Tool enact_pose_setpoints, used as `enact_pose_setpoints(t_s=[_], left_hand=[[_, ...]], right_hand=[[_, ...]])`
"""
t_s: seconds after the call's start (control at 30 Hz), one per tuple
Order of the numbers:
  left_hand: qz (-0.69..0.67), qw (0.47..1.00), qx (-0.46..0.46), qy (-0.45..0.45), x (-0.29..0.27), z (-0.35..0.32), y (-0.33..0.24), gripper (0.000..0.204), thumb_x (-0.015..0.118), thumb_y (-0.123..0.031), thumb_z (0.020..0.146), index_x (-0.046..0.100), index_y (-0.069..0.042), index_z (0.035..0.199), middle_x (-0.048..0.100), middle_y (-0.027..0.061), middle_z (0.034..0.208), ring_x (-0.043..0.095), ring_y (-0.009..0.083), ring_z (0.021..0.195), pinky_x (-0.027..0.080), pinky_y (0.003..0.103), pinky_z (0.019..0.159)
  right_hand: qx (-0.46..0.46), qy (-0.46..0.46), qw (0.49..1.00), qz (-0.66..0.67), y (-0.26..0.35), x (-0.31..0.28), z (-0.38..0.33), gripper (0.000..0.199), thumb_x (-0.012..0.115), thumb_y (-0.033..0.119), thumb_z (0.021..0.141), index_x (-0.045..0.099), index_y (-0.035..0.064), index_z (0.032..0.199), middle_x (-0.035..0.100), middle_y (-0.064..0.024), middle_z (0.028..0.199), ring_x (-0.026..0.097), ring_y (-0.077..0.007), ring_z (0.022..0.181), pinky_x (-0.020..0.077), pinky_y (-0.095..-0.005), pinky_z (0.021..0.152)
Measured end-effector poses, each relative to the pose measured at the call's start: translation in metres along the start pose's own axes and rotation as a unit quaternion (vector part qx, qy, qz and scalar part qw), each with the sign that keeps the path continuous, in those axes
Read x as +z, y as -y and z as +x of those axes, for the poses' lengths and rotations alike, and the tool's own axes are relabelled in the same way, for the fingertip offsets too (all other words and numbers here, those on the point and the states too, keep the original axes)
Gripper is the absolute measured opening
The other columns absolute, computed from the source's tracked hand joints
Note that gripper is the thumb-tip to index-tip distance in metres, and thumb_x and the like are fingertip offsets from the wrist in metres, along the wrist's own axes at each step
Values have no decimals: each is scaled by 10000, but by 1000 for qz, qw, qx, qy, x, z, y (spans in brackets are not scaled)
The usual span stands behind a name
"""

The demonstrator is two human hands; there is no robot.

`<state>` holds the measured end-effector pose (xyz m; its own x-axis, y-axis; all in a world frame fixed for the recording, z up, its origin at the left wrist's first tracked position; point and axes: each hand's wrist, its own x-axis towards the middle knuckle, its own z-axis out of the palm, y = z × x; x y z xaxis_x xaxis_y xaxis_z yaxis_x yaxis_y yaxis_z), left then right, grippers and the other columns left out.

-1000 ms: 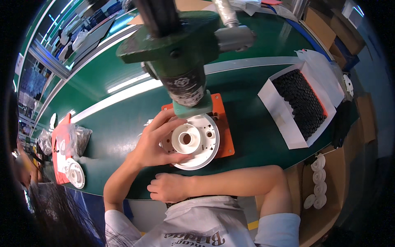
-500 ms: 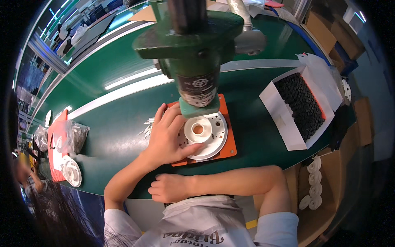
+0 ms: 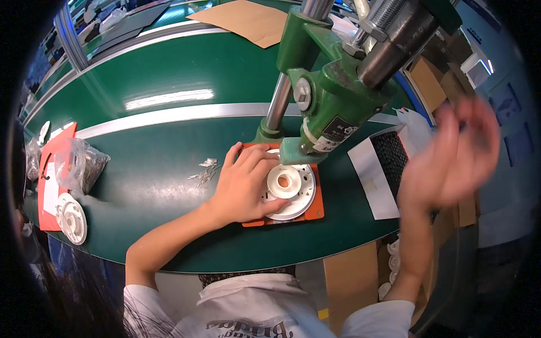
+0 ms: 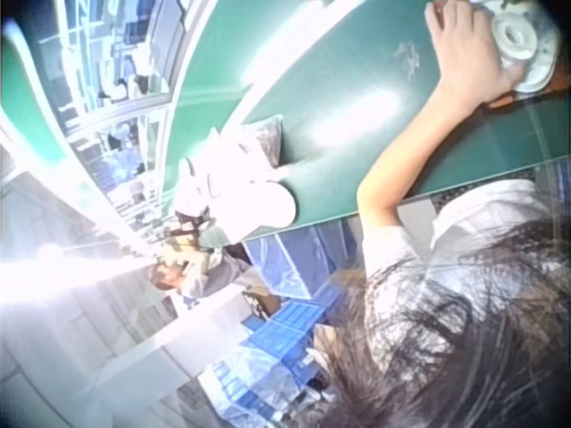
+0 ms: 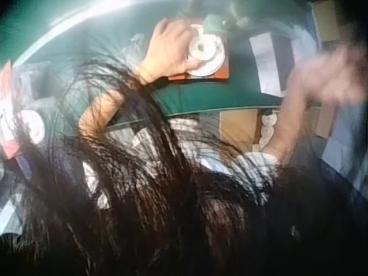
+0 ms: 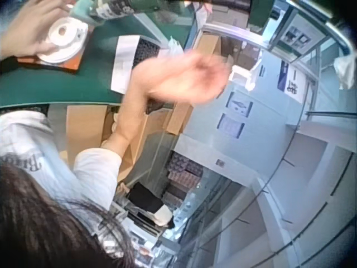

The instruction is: Manually assemble components into a circular light fixture housing using a press and then pack them into a box.

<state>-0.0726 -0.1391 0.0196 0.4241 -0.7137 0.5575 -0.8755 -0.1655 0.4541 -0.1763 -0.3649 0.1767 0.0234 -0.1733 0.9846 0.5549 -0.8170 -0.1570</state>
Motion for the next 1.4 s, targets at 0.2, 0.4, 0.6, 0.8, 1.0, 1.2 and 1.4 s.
enact_pose_setpoints(t_s=[0.2, 0.4, 0.6, 0.8, 1.0, 1.2, 1.4], left_hand=[[-29, 999, -7, -23, 4, 0, 5, 610, 823, -399, 668, 604, -71, 1133, 570, 83, 1175, 505, 289, 1252, 293, 576, 1099], [-58, 998, -7, -11, 2, -2, 12, 594, 820, -380, 670, 601, -73, 1129, 566, 82, 1166, 499, 288, 1256, 275, 573, 1119], [-61, 998, -17, -10, 4, -7, 16, 580, 817, -390, 685, 613, -61, 1117, 565, 96, 1156, 495, 299, 1256, 269, 560, 1132], [-88, 996, -3, -29, 8, 0, 10, 593, 817, -412, 684, 618, -40, 1101, 563, 111, 1125, 505, 303, 1223, 274, 541, 1134], [-77, 996, -7, -45, 6, -5, 14, 577, 813, -411, 682, 621, -39, 1079, 560, 111, 1104, 505, 303, 1214, 278, 535, 1133], [-69, 997, -9, -46, 9, -5, 13, 552, 809, -408, 683, 628, -41, 1053, 560, 110, 1088, 506, 301, 1216, 282, 524, 1134], [-58, 997, -17, -42, 8, -9, 18, 553, 808, -407, 686, 625, -40, 1057, 559, 111, 1088, 506, 301, 1216, 279, 527, 1137]], right_hand=[[207, 154, 966, 9, -96, 55, 57, 438, 695, 317, 937, 581, 31, 1248, 580, -59, 991, 554, -105, 854, 473, -242, 722], [351, 276, 894, -47, -120, 77, 61, 357, 674, 341, 960, 675, 84, 1208, 479, 56, 763, 431, -41, 665, 356, -190, 565], [304, 242, 784, 484, -117, 40, 54, 325, 534, 241, 1005, 491, -2, 1218, 490, -46, 776, 532, -182, 690, 487, -299, 626], [216, 23, 973, 80, -40, 29, 40, 232, 537, 257, 1005, 443, 47, 976, 505, -69, 817, 530, -205, 750, 515, -381, 746], [-74, 97, 993, 7, -68, -41, -22, 172, 483, 152, 1015, 384, 40, 1099, 552, -162, 963, 552, -270, 845, 541, -442, 846], [-299, 423, 824, -229, -61, -80, -68, 309, 562, 44, 932, 388, 89, 1182, 542, -203, 1158, 569, -444, 1135, 518, -566, 908], [-273, 289, 871, -288, -6, -79, -35, 334, 603, 116, 912, 413, 107, 1187, 538, -178, 1170, 601, -394, 1022, 559, -512, 802]])
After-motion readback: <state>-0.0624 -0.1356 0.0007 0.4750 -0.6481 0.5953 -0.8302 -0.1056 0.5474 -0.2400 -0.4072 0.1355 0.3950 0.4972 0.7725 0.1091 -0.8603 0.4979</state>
